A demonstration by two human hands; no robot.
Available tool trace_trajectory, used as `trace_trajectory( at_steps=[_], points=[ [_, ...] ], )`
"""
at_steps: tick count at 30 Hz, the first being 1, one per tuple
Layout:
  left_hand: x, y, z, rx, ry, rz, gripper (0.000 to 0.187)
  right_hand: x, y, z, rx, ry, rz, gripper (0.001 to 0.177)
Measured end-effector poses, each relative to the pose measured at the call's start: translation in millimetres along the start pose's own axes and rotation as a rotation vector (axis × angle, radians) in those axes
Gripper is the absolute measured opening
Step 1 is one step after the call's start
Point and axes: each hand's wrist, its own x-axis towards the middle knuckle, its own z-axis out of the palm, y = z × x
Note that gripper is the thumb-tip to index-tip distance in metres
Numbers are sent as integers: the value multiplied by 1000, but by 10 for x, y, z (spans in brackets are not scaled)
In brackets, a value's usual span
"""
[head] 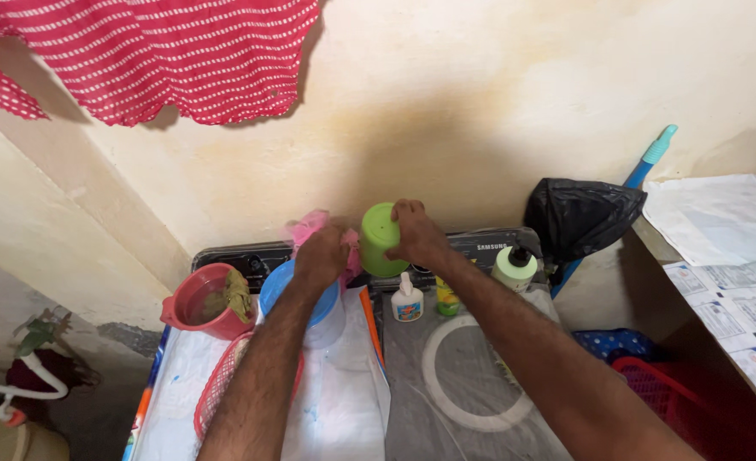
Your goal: The person organizes various toiletries and containers on a washing machine and a nearby table. They move a red bucket, a blue container, a yellow tube, a green bottle, a pink loofah, a soap dish, and a toothbrush, placing them in different locations on the surfaces.
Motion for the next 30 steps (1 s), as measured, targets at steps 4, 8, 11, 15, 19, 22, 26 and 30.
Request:
trace_trajectory(
  at_steps=[4,8,11,15,19,22,26,30],
  points=[
    [97,16,92,19,189,260,34,-50,50,-64,-102,-124,92,70],
    [148,209,48,-9,208,248,41,-5,124,-81,-120,-58,-36,54],
    [151,391,-19,-44,214,245,42,8,194,-79,-102,9,-86,54],
    [165,535,-61,-51,192,267,45,-25,215,-42,-184,-74,-80,55],
    [155,612,-43,-57,171,249,50,-130,230,-15,-191,-67,-117,49],
    [90,659,-85,-211,87,326,67,-205,242,-1,-150,24,-165,50],
    [-359,750,-102,-252,111,715,102,-232,285,80,-223,63,-198,41],
    [-1119,854,117,-75,73,932,89,-272,231,147,-244,34,-141,40]
  ],
)
